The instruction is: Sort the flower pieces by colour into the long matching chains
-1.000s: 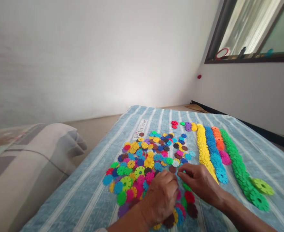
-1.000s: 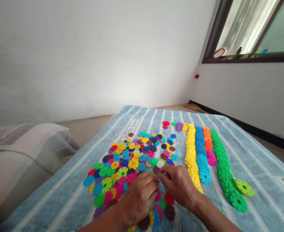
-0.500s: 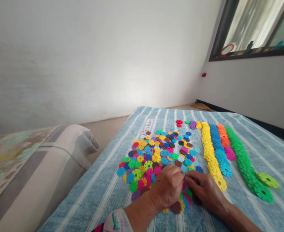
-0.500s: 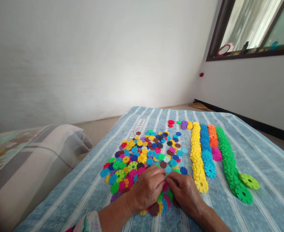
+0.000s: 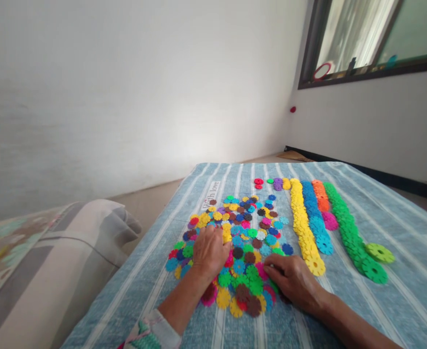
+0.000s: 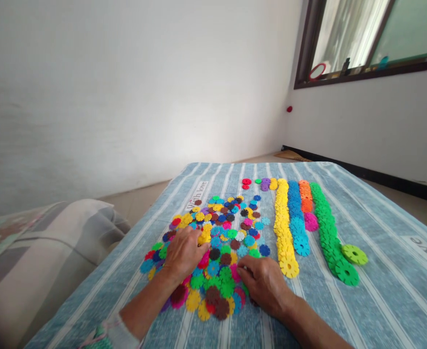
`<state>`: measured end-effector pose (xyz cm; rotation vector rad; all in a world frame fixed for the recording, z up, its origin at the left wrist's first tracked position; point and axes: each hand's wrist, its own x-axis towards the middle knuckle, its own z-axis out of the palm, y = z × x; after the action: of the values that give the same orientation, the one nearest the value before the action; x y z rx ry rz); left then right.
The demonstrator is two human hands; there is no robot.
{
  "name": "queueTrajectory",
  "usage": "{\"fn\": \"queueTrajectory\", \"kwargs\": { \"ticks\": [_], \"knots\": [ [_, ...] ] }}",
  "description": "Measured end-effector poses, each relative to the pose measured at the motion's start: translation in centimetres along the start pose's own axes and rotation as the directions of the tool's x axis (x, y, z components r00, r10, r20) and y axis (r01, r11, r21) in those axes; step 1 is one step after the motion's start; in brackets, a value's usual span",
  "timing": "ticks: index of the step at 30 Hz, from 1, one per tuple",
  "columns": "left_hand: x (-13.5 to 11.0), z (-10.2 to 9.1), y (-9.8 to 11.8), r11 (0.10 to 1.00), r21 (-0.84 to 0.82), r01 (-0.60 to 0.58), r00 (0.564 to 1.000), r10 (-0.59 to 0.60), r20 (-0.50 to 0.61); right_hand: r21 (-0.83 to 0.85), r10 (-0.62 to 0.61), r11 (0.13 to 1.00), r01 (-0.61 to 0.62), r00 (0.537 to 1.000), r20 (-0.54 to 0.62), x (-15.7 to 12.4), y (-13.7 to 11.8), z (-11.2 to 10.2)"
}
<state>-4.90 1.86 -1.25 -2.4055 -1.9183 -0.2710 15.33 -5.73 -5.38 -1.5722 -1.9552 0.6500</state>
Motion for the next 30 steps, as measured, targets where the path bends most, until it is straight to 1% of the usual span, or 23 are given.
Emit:
{"fn": "queueTrajectory", "kwargs": {
  "ticks": [7, 14, 22, 25, 30],
  "knots": [
    [0.4, 0.2, -0.3, 0.999, -0.039, 0.022, 0.999, -0.021, 0.047, -0.005, -0.022, 1.0, 0.022, 1.0, -0.011, -0.1, 0.0, 0.0],
    [0.6, -0.1, -0.3, 0.995, -0.088, 0.039, 0.998, -0.034, 0.053, -0.025, -0.018, 1.0, 0.017, 1.0, -0.012, -0.1, -0.1, 0.0],
    [0.6, 0.6, -0.5, 0.994, -0.111, -0.016, 1.0, 0.017, 0.004, -0.023, -0.022, 1.0, 0.022, 1.0, -0.01, 0.0, -0.3, -0.2],
    [0.5, 0.8, -0.5, 0.994, -0.097, -0.041, 0.999, 0.039, -0.027, -0.022, -0.017, 1.0, 0.016, 1.0, -0.009, 0.0, -0.3, -0.2],
    [0.6, 1.1, -0.3, 0.997, -0.063, -0.052, 0.998, 0.05, -0.036, -0.018, -0.02, 1.0, 0.02, 1.0, -0.004, -0.2, -0.1, -0.1]
  ]
}}
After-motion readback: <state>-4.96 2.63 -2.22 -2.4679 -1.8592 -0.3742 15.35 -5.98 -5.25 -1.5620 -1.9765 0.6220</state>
